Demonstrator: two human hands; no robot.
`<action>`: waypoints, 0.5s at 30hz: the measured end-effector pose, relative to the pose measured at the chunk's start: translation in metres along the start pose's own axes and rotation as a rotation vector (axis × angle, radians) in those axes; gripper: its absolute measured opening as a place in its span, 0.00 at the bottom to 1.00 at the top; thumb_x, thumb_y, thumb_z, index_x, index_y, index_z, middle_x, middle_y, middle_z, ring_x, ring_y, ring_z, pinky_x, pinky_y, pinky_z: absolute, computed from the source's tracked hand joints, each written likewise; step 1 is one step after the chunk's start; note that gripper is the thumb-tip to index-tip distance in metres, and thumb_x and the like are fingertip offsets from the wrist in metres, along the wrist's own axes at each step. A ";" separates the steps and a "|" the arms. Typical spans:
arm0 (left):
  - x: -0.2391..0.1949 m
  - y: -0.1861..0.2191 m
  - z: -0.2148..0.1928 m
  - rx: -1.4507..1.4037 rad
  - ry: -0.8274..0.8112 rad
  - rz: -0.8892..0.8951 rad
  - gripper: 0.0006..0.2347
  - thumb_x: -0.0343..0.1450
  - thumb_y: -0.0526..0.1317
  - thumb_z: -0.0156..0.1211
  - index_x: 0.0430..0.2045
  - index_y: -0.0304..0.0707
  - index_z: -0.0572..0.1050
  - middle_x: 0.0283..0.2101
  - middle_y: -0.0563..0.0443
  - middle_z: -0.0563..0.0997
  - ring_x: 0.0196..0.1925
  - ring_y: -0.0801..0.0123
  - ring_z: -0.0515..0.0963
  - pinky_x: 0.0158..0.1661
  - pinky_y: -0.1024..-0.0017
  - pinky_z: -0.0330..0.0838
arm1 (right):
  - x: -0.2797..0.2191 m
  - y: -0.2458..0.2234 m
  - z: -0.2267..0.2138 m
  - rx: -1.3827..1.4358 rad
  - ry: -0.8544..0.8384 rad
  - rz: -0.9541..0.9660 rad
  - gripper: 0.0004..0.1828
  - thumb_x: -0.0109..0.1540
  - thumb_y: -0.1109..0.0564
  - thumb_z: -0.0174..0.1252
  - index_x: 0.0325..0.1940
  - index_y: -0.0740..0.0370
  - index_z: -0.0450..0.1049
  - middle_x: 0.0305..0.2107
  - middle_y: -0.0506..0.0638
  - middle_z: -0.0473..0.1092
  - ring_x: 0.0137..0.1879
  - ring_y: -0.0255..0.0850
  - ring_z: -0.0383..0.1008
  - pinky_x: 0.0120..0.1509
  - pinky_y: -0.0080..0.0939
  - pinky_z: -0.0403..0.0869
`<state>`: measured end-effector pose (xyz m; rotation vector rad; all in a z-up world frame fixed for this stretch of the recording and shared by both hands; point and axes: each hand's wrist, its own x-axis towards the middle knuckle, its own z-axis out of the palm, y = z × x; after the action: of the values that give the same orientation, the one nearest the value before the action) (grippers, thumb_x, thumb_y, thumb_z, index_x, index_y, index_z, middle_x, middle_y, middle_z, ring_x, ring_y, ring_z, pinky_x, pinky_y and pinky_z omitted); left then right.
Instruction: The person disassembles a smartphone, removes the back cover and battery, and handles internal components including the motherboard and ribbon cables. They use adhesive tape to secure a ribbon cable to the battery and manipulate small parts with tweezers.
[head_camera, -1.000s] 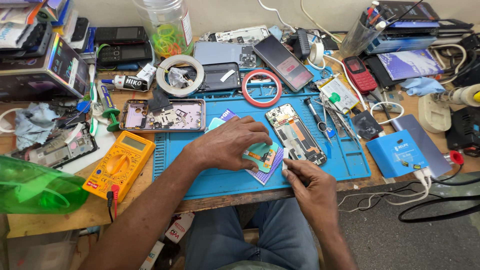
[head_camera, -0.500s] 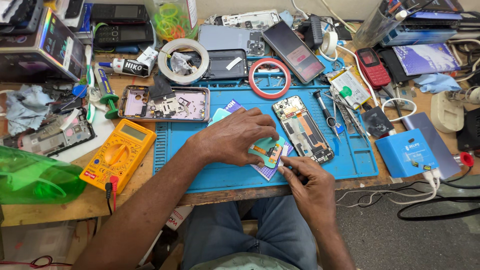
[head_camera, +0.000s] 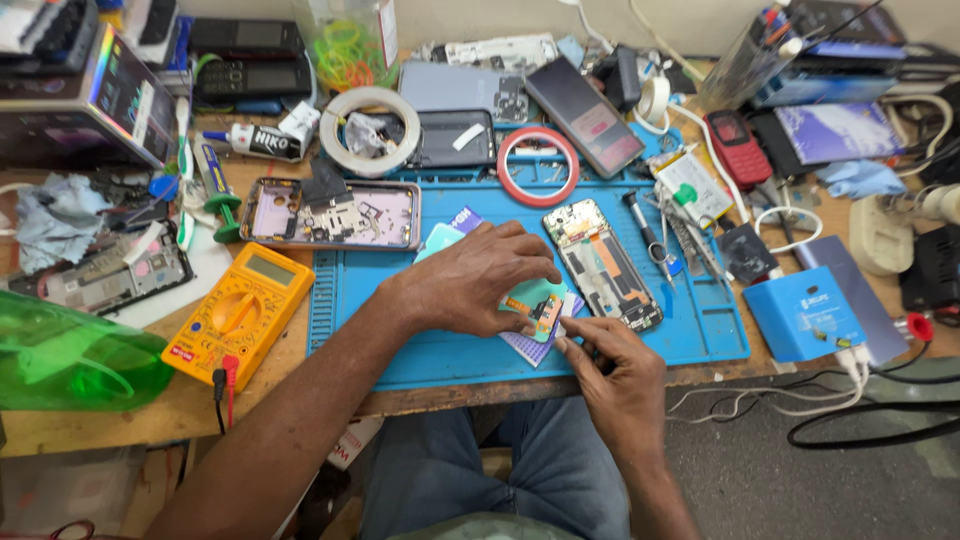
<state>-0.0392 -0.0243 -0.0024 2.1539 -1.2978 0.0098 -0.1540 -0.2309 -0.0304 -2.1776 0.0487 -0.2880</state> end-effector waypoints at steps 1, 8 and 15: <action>0.002 0.000 0.001 -0.026 0.035 0.016 0.22 0.60 0.43 0.76 0.47 0.42 0.78 0.50 0.50 0.79 0.56 0.55 0.73 0.55 0.57 0.67 | 0.001 -0.001 -0.002 0.026 0.015 -0.026 0.16 0.57 0.63 0.68 0.49 0.58 0.83 0.35 0.46 0.79 0.27 0.29 0.64 0.29 0.31 0.66; 0.011 0.002 0.011 -0.489 0.174 -0.083 0.11 0.69 0.36 0.69 0.43 0.37 0.78 0.40 0.55 0.85 0.37 0.75 0.84 0.34 0.74 0.81 | 0.014 -0.012 -0.009 0.051 0.074 -0.144 0.12 0.58 0.63 0.68 0.46 0.59 0.84 0.32 0.45 0.79 0.32 0.31 0.70 0.35 0.32 0.70; 0.009 -0.001 0.013 -0.573 0.252 -0.134 0.05 0.70 0.32 0.68 0.37 0.35 0.79 0.31 0.55 0.84 0.33 0.80 0.81 0.35 0.76 0.78 | 0.030 -0.017 -0.004 0.103 0.078 -0.136 0.19 0.57 0.59 0.67 0.52 0.62 0.78 0.34 0.46 0.80 0.35 0.30 0.78 0.38 0.30 0.75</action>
<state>-0.0375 -0.0381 -0.0102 1.6770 -0.8763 -0.1267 -0.1268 -0.2285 -0.0089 -2.0704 -0.0692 -0.4431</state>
